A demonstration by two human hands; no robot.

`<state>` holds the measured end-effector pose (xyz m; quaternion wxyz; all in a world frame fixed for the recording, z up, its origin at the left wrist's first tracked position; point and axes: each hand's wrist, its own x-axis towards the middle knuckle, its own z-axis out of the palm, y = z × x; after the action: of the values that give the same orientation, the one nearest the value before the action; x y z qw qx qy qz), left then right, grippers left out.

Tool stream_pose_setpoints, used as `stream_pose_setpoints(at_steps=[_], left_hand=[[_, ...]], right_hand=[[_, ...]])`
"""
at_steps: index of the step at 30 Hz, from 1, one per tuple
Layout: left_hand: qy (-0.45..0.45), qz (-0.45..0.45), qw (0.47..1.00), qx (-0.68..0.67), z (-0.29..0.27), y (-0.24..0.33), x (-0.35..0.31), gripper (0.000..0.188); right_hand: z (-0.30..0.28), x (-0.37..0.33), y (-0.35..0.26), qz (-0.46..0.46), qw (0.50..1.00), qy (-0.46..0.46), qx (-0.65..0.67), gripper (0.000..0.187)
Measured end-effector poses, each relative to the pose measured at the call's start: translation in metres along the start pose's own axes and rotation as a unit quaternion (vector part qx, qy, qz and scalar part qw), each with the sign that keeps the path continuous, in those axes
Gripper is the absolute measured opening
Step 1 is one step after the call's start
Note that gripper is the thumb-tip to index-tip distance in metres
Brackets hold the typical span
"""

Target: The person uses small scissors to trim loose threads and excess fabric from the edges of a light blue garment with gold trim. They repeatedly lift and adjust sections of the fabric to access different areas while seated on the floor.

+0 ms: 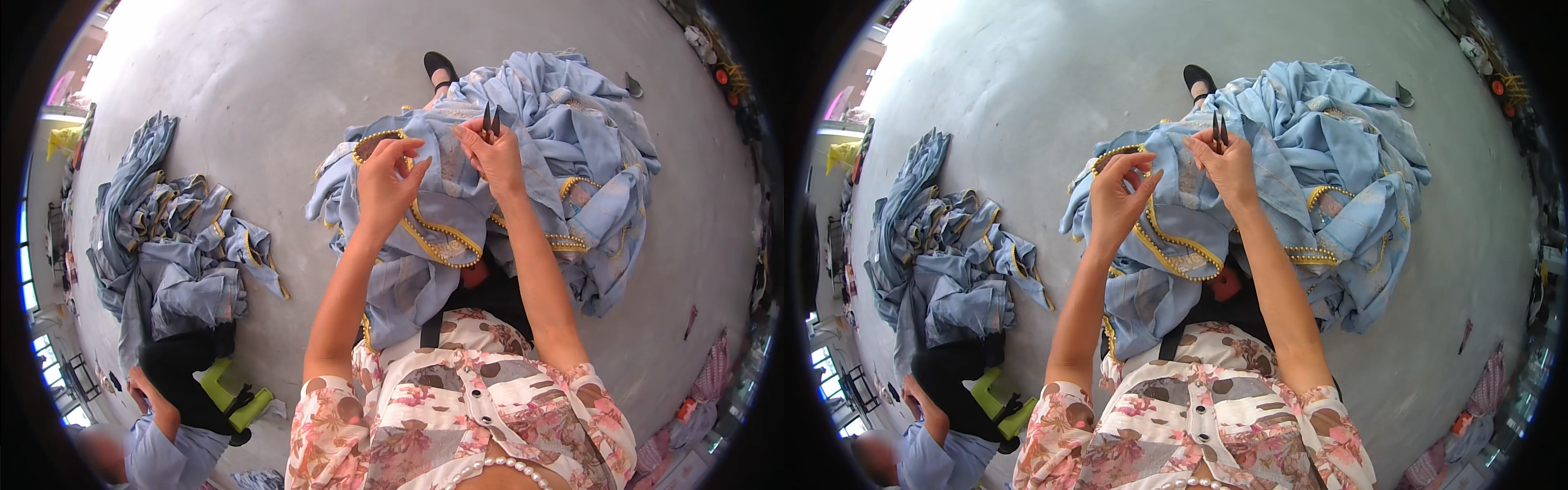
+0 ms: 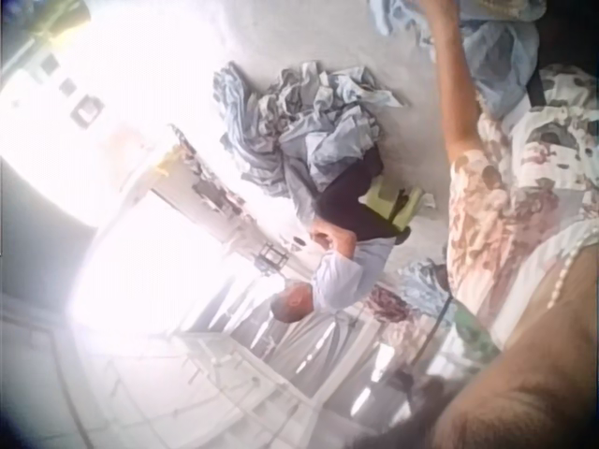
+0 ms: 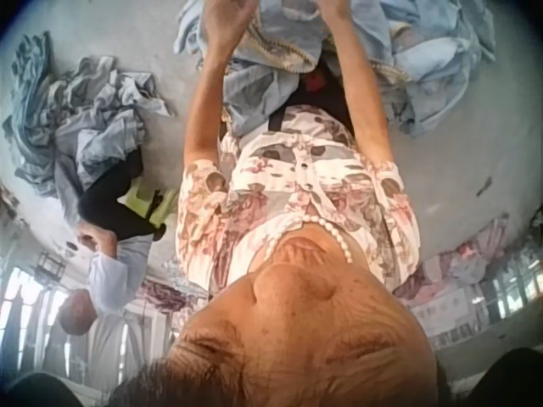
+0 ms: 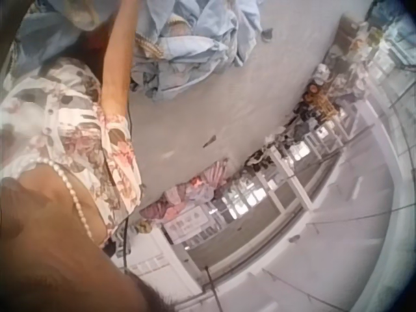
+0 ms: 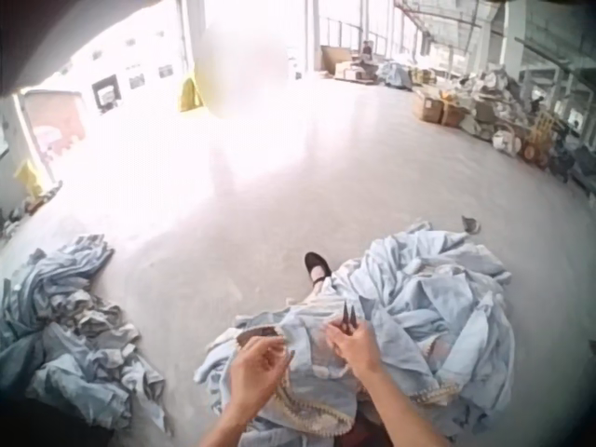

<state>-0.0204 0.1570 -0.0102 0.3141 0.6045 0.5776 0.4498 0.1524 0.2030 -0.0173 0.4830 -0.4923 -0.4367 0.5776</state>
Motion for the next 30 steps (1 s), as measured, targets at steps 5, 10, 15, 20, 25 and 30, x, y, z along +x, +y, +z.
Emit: stream_pose_setpoints(at_steps=[5,10,15,20,25,30], left_hand=[[0.087,-0.023,0.993,-0.072,-0.011,-0.011,0.010,0.017],[0.170,-0.052,0.983,0.042,-0.060,-0.037,0.002,0.013],[0.166,-0.014,0.984,0.069,-0.052,-0.039,-0.006,0.016],[-0.033,0.204,0.949,0.239,-0.038,-0.003,-0.013,0.027],[-0.131,0.262,0.888,0.355,-0.034,-0.022,-0.012,0.024],[-0.087,0.291,0.896,0.323,-0.035,-0.015,-0.008,0.023]], right_hand=[[-0.014,-0.020,-0.040,-0.060,0.998,-0.008,0.016,0.013],[-0.075,-0.093,-0.077,0.064,0.846,-0.509,-0.146,0.013],[-0.032,-0.108,-0.060,-0.015,0.899,-0.251,-0.360,0.022],[0.001,-0.077,-0.012,-0.100,0.944,-0.114,-0.293,0.027],[0.009,-0.073,-0.016,-0.205,0.882,-0.094,-0.413,0.039],[0.004,-0.070,0.012,-0.220,0.863,-0.089,-0.446,0.029]])
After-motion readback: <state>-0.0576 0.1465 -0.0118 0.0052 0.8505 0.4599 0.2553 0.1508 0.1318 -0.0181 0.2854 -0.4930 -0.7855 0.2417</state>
